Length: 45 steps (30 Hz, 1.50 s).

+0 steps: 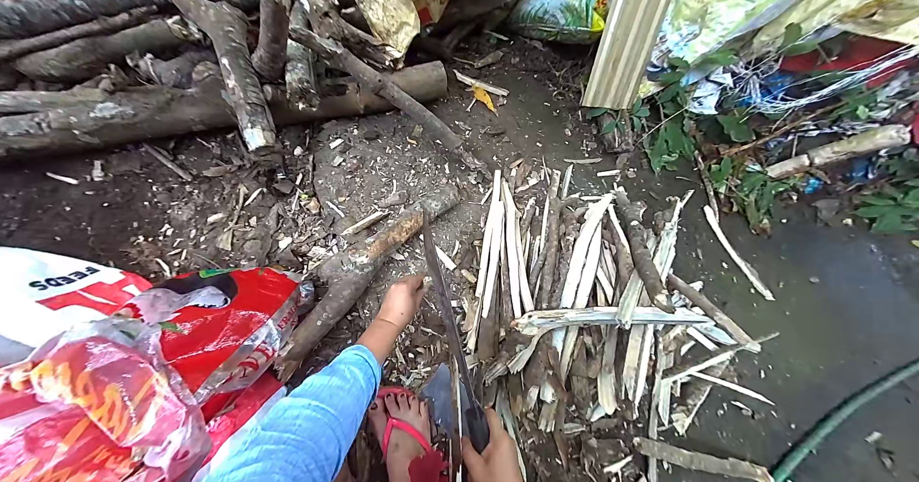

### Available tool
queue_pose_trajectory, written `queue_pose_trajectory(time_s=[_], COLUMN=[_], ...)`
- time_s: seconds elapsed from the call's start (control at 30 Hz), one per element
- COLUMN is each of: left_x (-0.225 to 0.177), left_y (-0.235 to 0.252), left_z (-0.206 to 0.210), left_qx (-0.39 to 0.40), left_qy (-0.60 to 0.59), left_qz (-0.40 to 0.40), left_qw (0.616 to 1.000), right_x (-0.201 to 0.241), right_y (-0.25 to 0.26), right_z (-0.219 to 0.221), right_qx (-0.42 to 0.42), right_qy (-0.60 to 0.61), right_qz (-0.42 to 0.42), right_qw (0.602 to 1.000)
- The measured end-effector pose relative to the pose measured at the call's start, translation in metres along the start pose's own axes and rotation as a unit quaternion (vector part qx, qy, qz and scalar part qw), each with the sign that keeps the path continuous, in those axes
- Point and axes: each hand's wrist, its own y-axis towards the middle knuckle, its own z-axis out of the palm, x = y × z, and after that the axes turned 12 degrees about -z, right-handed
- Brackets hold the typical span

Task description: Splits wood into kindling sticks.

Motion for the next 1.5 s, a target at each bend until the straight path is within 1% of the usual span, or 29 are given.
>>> queue_pose_trajectory(time_s=[0.07,0.1,0.13,0.2,0.23,0.27,0.33,0.4,0.43,0.5,0.53,0.6,0.7,0.73,0.77,0.83,0.87,0.9,1.0,1.07,1.1,1.13,1.17,1.23,1.27,1.3,1.37,1.5], left_x=[-0.004,-0.003,0.001,0.011,0.011,0.005,-0.004,-0.005,-0.003,0.006,0.008,0.013,0.033,0.039,0.045,0.054,0.058,0.060,0.060,0.062,0.065,0.067,0.069,0.070,0.069,0.068,0.065,0.065], left_y=[-0.007,-0.008,-0.006,0.000,0.003,0.006,0.000,-0.001,0.001,0.003,0.001,-0.013,-0.046,-0.057,-0.066,-0.079,-0.085,-0.088,-0.097,-0.099,-0.099,-0.100,-0.100,-0.098,-0.098,-0.097,-0.098,-0.095], left_z=[-0.002,0.000,0.003,0.009,0.008,0.004,-0.004,-0.003,-0.001,0.001,-0.001,-0.013,-0.029,-0.034,-0.037,-0.041,-0.041,-0.041,-0.046,-0.048,-0.048,-0.047,-0.045,-0.043,-0.041,-0.040,-0.037,-0.031], left_qx=[-0.058,-0.073,-0.062,0.011,0.032,0.041,0.029,-0.001,0.008,0.063,0.066,0.036,-0.054,-0.070,-0.080,-0.097,-0.111,-0.117,-0.126,-0.137,-0.139,-0.137,-0.134,-0.124,-0.120,-0.120,-0.118,-0.107], left_qy=[-0.032,-0.041,-0.035,0.002,0.015,0.023,0.019,0.002,0.006,0.022,0.016,-0.022,-0.088,-0.098,-0.099,-0.099,-0.103,-0.108,-0.122,-0.120,-0.121,-0.121,-0.121,-0.119,-0.117,-0.115,-0.117,-0.121], left_qz=[0.041,0.052,0.043,-0.008,-0.018,-0.016,0.009,0.040,0.030,-0.046,-0.079,-0.120,-0.119,-0.124,-0.132,-0.141,-0.142,-0.145,-0.164,-0.165,-0.165,-0.167,-0.168,-0.169,-0.168,-0.166,-0.170,-0.172], left_qw=[0.997,0.995,0.997,1.000,0.999,0.999,0.999,0.999,0.999,0.997,0.995,0.992,0.988,0.985,0.983,0.980,0.978,0.976,0.971,0.969,0.969,0.969,0.969,0.971,0.971,0.972,0.971,0.972], right_x=[0.000,0.000,0.001,0.002,0.003,0.003,0.000,-0.002,-0.003,-0.005,-0.004,-0.003,-0.002,-0.002,-0.002,-0.002,-0.002,-0.001,0.003,0.003,0.001,-0.001,-0.005,-0.014,-0.019,-0.022,-0.021,-0.010], right_y=[-0.005,-0.006,-0.004,0.000,0.002,0.003,-0.004,-0.007,-0.006,0.000,0.002,0.000,-0.014,-0.015,-0.013,-0.001,0.005,0.008,0.001,-0.007,-0.009,-0.009,-0.007,0.006,0.010,0.013,0.009,-0.007], right_z=[0.003,0.004,0.005,0.005,0.003,0.001,0.004,0.008,0.010,0.008,0.005,0.000,0.008,0.012,0.014,0.013,0.011,0.007,0.004,0.011,0.016,0.021,0.023,0.024,0.025,0.024,0.019,0.017], right_qx=[-0.020,-0.018,-0.006,0.036,0.037,0.021,-0.013,-0.024,-0.013,0.019,0.020,-0.006,-0.083,-0.093,-0.082,0.005,0.041,0.053,-0.002,-0.064,-0.081,-0.078,-0.048,0.054,0.077,0.083,0.071,0.005], right_qy=[-0.007,-0.012,-0.020,-0.025,-0.019,-0.012,-0.004,-0.008,-0.014,-0.017,-0.012,0.001,0.004,-0.001,-0.011,-0.032,-0.038,-0.037,0.002,0.013,0.012,0.007,0.000,-0.024,-0.025,-0.023,-0.017,0.004], right_qz=[-0.022,-0.022,-0.008,0.036,0.039,0.027,-0.003,-0.005,0.007,0.038,0.039,0.010,-0.050,-0.053,-0.036,0.042,0.068,0.074,0.015,-0.035,-0.047,-0.040,-0.011,0.073,0.093,0.096,0.072,0.008], right_qw=[1.000,1.000,1.000,0.998,0.998,0.999,1.000,1.000,1.000,0.999,0.999,1.000,0.995,0.994,0.996,0.999,0.996,0.995,1.000,0.997,0.996,0.996,0.999,0.996,0.992,0.992,0.995,1.000])
